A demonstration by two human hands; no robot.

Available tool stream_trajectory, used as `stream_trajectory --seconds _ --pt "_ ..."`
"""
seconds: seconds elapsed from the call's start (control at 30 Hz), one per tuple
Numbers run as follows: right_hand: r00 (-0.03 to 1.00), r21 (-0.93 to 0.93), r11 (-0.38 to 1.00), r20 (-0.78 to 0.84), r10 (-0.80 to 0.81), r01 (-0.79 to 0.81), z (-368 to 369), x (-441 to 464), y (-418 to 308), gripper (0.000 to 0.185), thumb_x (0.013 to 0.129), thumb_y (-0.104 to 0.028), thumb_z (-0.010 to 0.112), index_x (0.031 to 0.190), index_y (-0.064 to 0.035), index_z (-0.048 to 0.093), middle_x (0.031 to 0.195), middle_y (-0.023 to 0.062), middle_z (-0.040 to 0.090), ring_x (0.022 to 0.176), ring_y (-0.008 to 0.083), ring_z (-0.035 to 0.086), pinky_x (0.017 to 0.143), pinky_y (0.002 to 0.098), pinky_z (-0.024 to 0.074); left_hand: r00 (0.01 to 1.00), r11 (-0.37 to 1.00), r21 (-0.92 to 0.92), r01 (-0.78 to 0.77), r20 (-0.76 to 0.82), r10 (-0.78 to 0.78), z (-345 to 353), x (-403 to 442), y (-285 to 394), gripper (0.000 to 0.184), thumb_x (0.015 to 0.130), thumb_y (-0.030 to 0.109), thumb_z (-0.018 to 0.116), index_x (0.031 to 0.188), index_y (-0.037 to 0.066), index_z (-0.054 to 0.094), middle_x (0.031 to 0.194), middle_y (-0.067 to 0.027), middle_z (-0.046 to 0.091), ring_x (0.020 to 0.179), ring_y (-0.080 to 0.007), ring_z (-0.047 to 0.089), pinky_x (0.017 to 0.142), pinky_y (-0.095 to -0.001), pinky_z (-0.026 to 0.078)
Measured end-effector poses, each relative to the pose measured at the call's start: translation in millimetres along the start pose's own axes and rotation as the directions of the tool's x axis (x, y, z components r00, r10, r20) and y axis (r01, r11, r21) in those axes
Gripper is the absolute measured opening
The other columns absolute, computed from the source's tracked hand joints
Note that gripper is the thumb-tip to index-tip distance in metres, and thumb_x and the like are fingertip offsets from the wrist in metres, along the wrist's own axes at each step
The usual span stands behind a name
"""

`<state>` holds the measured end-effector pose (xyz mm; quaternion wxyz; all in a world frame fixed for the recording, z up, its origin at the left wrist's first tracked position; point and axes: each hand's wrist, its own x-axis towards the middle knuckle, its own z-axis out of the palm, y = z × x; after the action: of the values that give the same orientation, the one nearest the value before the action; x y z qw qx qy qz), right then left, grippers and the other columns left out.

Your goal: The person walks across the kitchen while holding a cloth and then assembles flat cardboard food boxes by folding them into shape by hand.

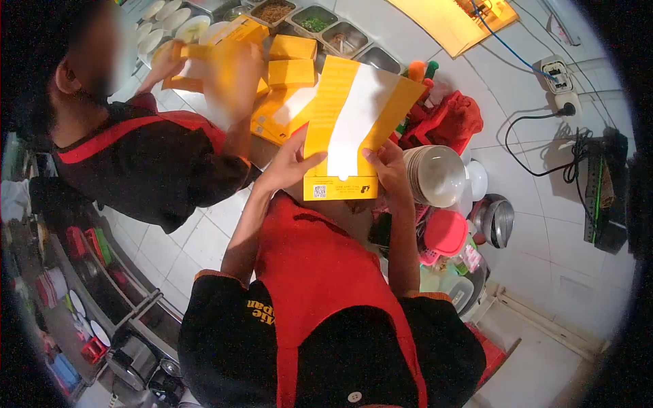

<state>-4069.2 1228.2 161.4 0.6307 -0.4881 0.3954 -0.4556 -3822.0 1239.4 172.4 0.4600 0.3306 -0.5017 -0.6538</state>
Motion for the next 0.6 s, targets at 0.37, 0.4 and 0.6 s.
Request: stream_trajectory --seconds 0.37,0.4,0.6 --pt "0.987 0.220 0.974 0.156 0.028 -0.062 2.5 -6.8 -9.9 0.019 0.092 -0.010 0.062 0.102 0.0028 0.071 0.122 0.0112 0.066 0.104 0.0238 0.066 0.092 0.0355 0.0526 0.999 0.999 0.031 0.031 -0.039 -0.030 -21.7 3.9 -29.9 0.016 0.086 -0.006 0.063 0.085 0.002 0.077 0.097 -0.0114 0.075 0.090 -0.0147 0.069 0.081 -0.0277 0.053" --pt "0.977 0.204 0.975 0.211 0.044 -0.088 -4.3 -4.5 -7.7 0.022 0.094 -0.013 0.060 0.105 0.0018 0.071 0.123 0.0114 0.065 0.105 0.0239 0.066 0.093 0.0352 0.0517 0.992 0.984 0.135 0.115 -0.060 -0.108 -27.5 2.9 -31.3 0.021 0.084 -0.010 0.060 0.084 0.001 0.077 0.091 -0.0110 0.076 0.087 -0.0163 0.070 0.080 -0.0281 0.053" --pt "0.972 0.107 0.967 0.067 0.224 -0.230 -3.4 -8.3 -15.6 0.027 0.098 -0.016 0.059 0.115 0.0032 0.066 0.113 0.0100 0.069 0.099 0.0163 0.065 0.089 0.0309 0.0514 0.988 0.951 0.298 -0.085 0.147 0.042 -26.5 2.7 -16.2 0.044 0.074 -0.020 0.037 0.083 -0.001 0.076 0.095 -0.0135 0.075 0.107 -0.0214 0.066 0.090 -0.0307 0.049"
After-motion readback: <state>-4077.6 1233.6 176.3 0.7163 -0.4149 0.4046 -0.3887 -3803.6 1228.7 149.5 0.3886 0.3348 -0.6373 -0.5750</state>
